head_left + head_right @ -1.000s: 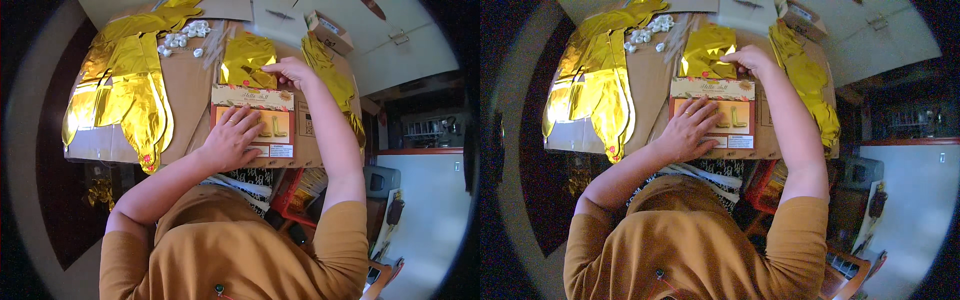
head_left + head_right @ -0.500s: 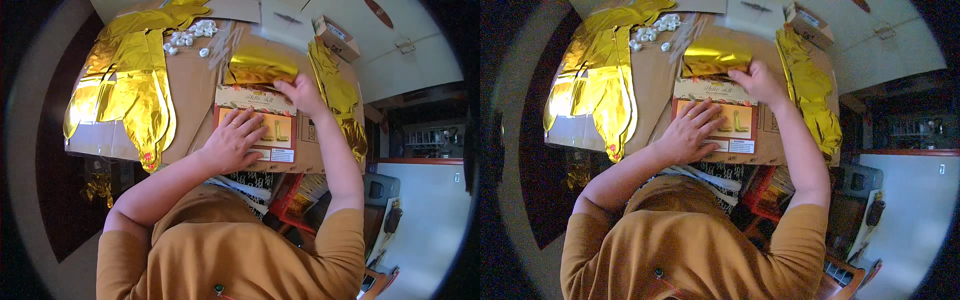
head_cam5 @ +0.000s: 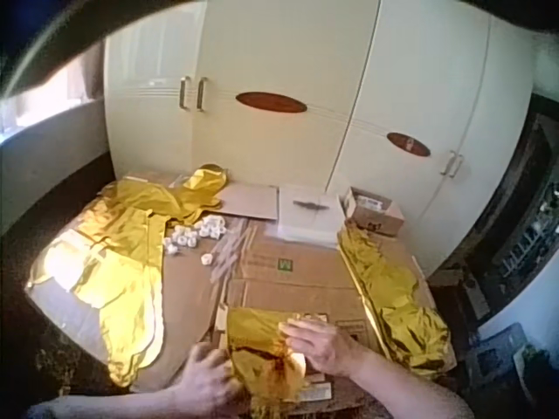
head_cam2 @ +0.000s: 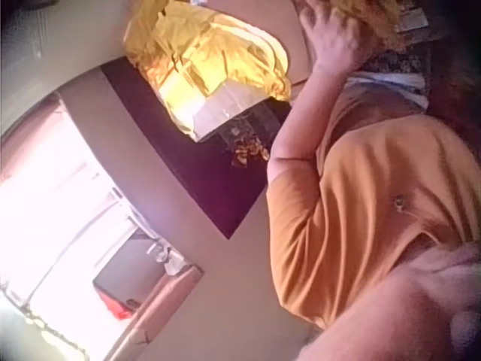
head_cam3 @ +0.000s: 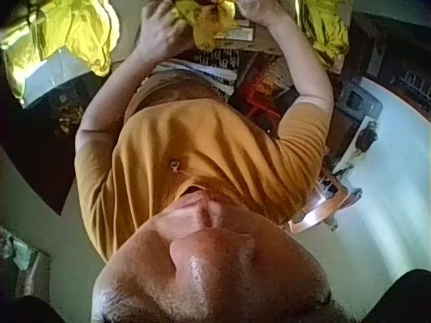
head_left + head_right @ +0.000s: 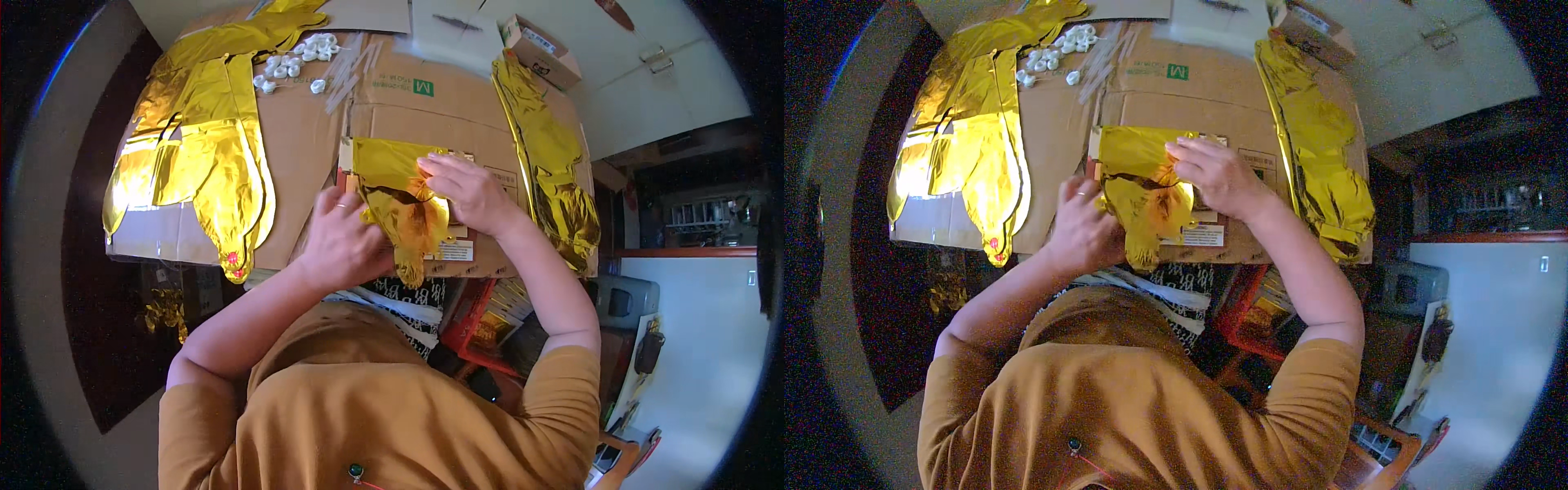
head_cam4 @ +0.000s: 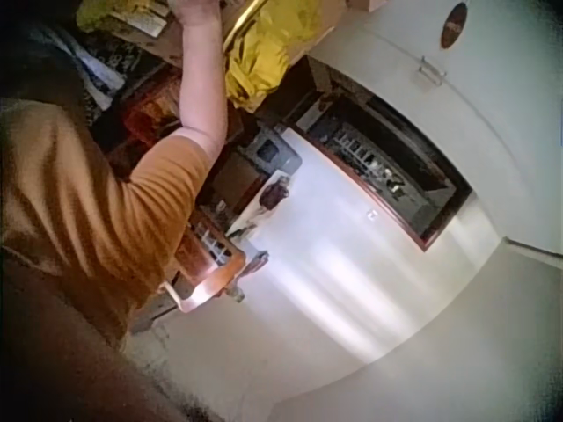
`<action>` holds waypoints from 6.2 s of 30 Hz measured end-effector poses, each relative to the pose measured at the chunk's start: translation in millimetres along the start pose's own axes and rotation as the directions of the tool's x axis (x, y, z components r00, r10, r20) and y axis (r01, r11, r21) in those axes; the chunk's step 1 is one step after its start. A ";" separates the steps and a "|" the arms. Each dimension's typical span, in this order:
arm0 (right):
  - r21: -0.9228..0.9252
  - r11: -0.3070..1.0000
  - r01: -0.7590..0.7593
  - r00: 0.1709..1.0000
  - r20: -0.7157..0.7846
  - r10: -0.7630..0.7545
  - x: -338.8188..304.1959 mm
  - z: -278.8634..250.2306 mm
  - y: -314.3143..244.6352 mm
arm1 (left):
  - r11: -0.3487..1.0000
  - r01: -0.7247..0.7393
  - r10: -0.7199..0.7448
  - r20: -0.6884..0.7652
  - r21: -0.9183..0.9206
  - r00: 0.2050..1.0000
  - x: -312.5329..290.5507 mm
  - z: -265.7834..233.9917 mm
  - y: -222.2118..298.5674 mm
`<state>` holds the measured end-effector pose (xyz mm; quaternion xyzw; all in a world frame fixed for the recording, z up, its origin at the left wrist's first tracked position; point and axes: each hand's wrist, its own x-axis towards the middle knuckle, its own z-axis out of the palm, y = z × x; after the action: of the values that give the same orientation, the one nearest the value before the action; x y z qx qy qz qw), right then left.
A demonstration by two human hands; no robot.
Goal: Folding and organizing gold foil balloons on a table.
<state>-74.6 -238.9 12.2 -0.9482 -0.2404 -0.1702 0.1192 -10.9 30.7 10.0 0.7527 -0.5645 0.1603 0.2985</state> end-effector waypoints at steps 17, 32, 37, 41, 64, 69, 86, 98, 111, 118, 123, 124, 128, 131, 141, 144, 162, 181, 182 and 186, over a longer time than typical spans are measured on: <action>0.439 0.769 -0.465 0.885 0.241 0.398 21.5 -46.7 -9.6 | 0.992 -0.057 0.020 0.308 0.111 0.951 27.1 27.6 -44.5; -0.236 0.856 -0.460 0.825 0.245 0.510 -16.3 4.1 -39.3 | 0.990 -0.065 0.007 0.411 0.128 0.911 23.2 12.6 -35.1; -0.236 0.854 -0.464 0.834 0.210 0.511 -20.8 5.3 -38.2 | 0.992 -0.063 0.007 0.446 0.111 0.895 24.1 13.1 -32.9; -0.033 0.915 -0.403 0.893 0.204 0.401 -46.4 -18.8 -56.7 | 0.993 -0.064 0.013 0.457 0.097 0.889 14.8 4.3 -24.3; 0.992 -0.066 -0.112 0.423 0.107 0.900 -72.5 -31.4 -179.5 | 0.141 0.563 -0.211 0.531 -0.815 0.821 44.1 -31.3 -14.1; 0.931 -0.247 0.270 0.080 0.234 0.969 -40.2 30.2 -190.7 | 0.001 0.779 -0.353 0.728 -0.627 0.587 77.3 -12.2 3.3; 0.569 -0.562 0.600 0.429 0.364 0.827 -115.3 10.8 -178.0 | 0.855 0.132 0.133 0.458 -0.501 0.879 68.0 -40.1 36.6; 0.862 -0.329 0.385 0.060 0.333 0.941 -99.8 8.1 -198.3 | 0.992 0.026 0.026 0.415 -0.121 0.909 74.3 -19.4 36.7; 0.806 -0.422 0.414 0.002 0.463 0.886 -47.4 39.3 -216.7 | 0.995 -0.102 0.086 0.684 -0.016 0.725 106.6 -20.7 108.1; 0.808 -0.554 0.198 0.312 0.484 0.817 -84.2 51.8 -216.4 | 0.900 -0.143 0.278 0.292 -0.411 0.915 43.6 -17.1 59.6; 0.618 -0.298 -0.728 0.410 0.740 0.533 -117.7 -9.1 -207.8 | 0.910 0.064 0.081 0.326 -0.410 0.942 25.5 -29.9 8.1; 0.561 -0.099 -0.822 0.402 0.695 0.596 -136.3 -5.4 -200.6 | 0.905 0.144 0.005 0.350 -0.400 0.937 17.6 -26.0 3.3; 0.212 0.499 -0.840 0.541 0.379 0.750 -112.8 -76.5 -182.7 | 0.968 -0.088 0.145 0.237 -0.237 0.961 9.3 -6.5 5.4; -0.034 0.838 -0.545 0.837 -0.078 0.542 -92.6 -72.6 -160.5 | 0.974 -0.155 0.195 0.256 -0.167 0.947 13.8 0.1 10.2; -0.372 0.918 -0.137 0.990 -0.060 0.124 -76.6 -28.7 -107.1 | 0.953 -0.097 0.188 0.309 -0.286 0.932 21.1 5.8 -20.2; -0.415 0.897 -0.151 0.988 -0.084 0.128 -80.5 -27.3 -99.1 | 0.945 -0.080 0.186 0.319 -0.318 0.929 21.7 6.7 -23.6; -0.336 0.912 -0.234 0.962 0.053 0.267 -76.7 -21.0 -145.3 | 0.947 -0.147 0.219 0.237 -0.287 0.947 22.1 7.3 -23.3; -0.452 0.837 -0.309 0.943 -0.032 0.331 -72.4 -48.6 -135.5 | 0.048 0.870 -0.300 0.824 -0.491 0.481 -73.8 -8.0 59.2; -0.434 0.848 -0.304 0.944 -0.018 0.330 -70.3 -49.9 -134.3 | -0.110 0.901 -0.243 0.891 -0.419 0.384 -68.0 -0.4 55.6; -0.410 0.861 -0.302 0.946 -0.014 0.325 -68.2 -55.0 -135.1 | -0.347 0.859 -0.204 0.924 -0.377 0.323 -56.6 0.8 60.8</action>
<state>-212.6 -168.5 56.1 -0.9828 -0.0458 -0.1683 -0.0612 -86.0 61.7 -7.0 0.5302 -0.0742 -0.6261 0.5669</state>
